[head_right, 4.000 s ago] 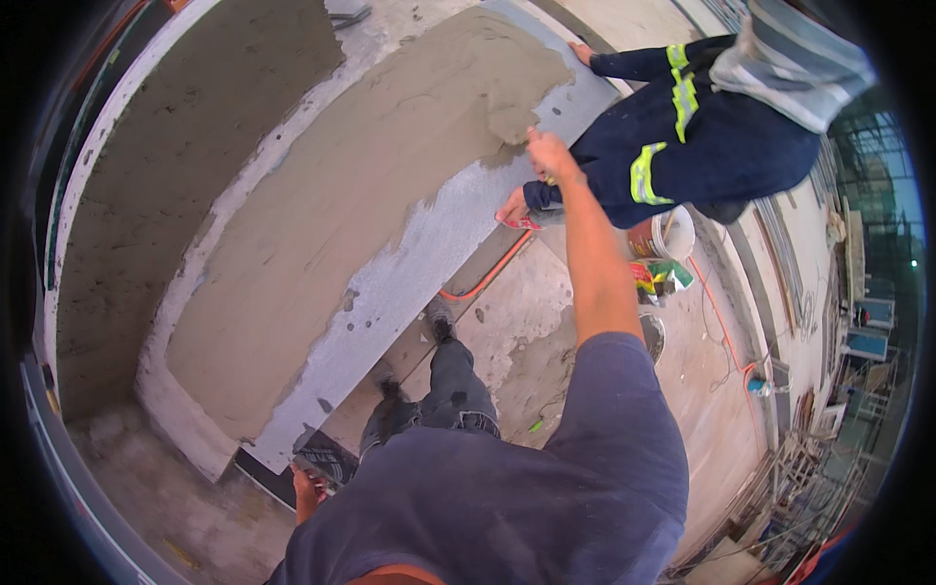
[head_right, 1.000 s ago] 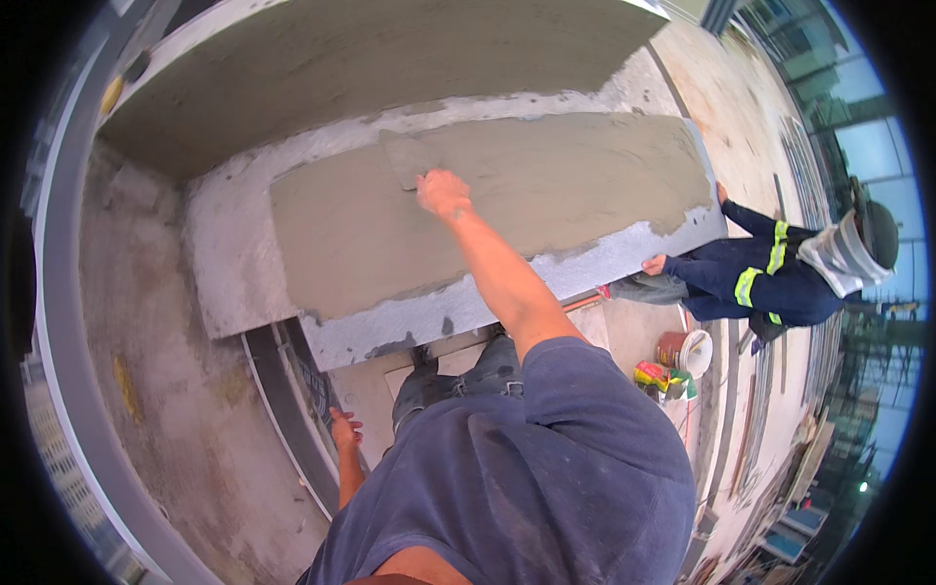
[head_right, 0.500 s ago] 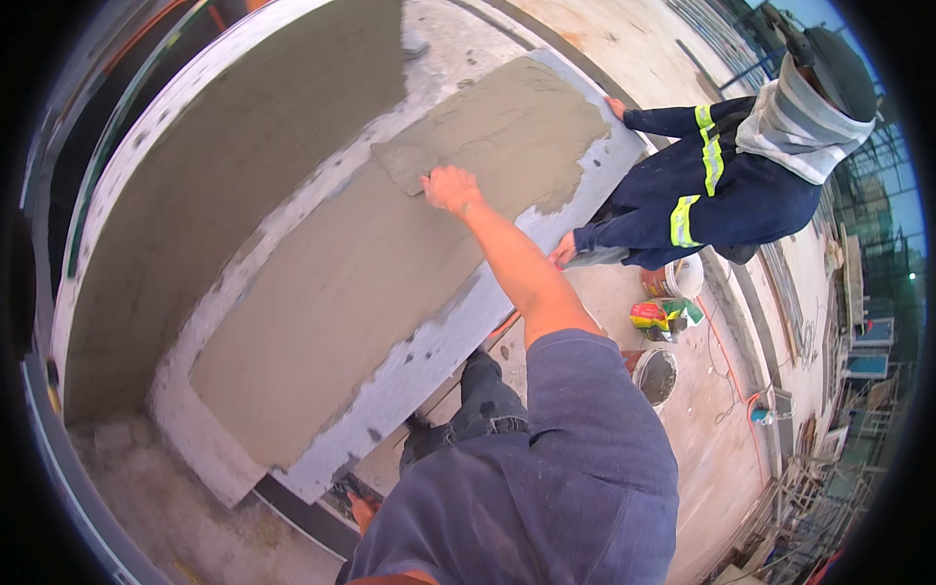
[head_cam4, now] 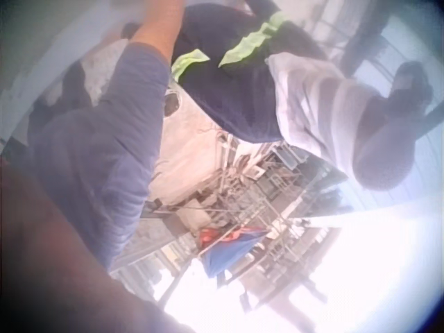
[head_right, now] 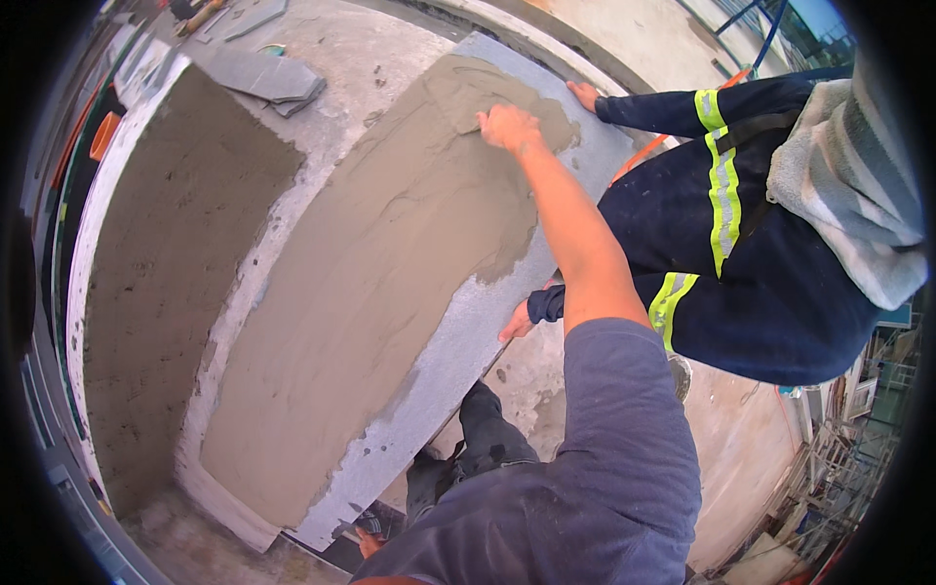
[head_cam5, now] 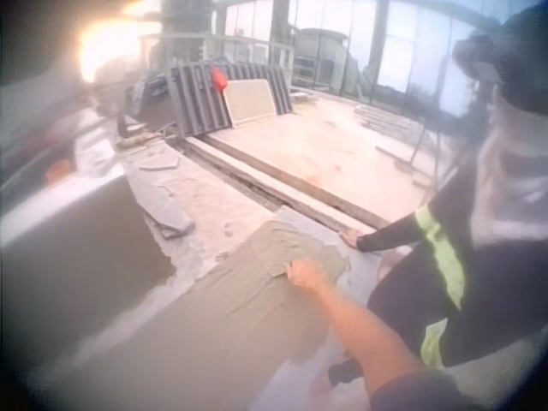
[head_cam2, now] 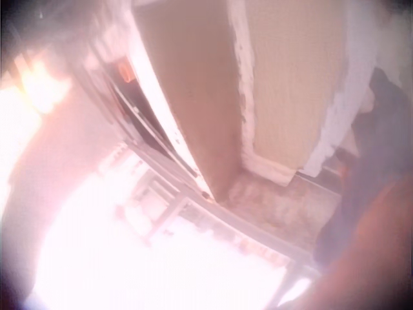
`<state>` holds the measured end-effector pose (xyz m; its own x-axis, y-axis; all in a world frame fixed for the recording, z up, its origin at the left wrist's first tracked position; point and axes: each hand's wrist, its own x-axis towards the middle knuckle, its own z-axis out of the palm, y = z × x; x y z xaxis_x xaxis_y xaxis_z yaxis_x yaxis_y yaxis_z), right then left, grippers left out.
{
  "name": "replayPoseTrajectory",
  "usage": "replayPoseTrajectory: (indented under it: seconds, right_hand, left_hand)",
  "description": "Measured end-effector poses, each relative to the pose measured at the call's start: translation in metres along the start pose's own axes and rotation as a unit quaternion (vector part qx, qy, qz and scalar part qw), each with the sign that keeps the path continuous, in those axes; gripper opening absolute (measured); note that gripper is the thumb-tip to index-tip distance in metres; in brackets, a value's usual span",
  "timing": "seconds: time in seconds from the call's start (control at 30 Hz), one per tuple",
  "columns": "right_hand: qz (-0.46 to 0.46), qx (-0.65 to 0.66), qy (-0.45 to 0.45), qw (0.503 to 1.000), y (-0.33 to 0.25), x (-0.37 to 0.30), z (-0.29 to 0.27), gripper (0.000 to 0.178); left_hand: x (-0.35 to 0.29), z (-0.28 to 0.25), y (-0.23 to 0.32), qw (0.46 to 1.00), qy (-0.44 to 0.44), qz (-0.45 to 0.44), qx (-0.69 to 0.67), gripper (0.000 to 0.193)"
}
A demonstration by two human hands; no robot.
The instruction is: The person measures a concrete ledge with a tape measure, then scoops wet cement from a bucket and spreads it evenly across the ledge using a trowel. Another worker assists by holding the ledge steady during application.
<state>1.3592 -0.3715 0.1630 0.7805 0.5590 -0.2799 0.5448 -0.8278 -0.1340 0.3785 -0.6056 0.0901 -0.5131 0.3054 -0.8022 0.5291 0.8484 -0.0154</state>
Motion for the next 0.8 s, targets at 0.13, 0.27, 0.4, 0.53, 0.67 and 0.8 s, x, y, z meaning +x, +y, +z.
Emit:
replayPoseTrajectory:
  seconds: [0.13,0.27,0.4,0.53,0.67,0.8]
  right_hand:
    - [0.095,0.073,-0.012,0.993,0.062,0.024,0.000,0.059]
    - [0.144,0.182,-0.059,0.971,0.083,-0.032,0.007,0.060]
    - [0.159,0.302,0.037,0.939,0.117,-0.079,0.011,0.063]
    - [0.119,0.390,0.041,0.912,0.167,0.020,0.002,0.065]
    - [0.017,0.293,-0.065,0.954,0.125,0.052,0.012,0.066]
    - [-0.107,0.221,-0.156,0.957,0.034,-0.015,0.027,0.066]
  left_hand:
    - [0.009,-0.008,0.022,0.999,0.009,0.045,0.018,0.093]
    - [0.011,-0.006,0.036,1.000,-0.003,0.019,0.013,0.094]
    - [-0.002,-0.003,0.045,0.999,-0.031,-0.004,0.016,0.094]
    - [0.003,-0.009,0.054,0.998,-0.045,0.010,0.036,0.101]
    - [-0.004,-0.024,0.036,1.000,-0.007,-0.002,0.004,0.095]
    - [-0.010,-0.020,0.020,1.000,-0.021,-0.011,0.007,0.095]
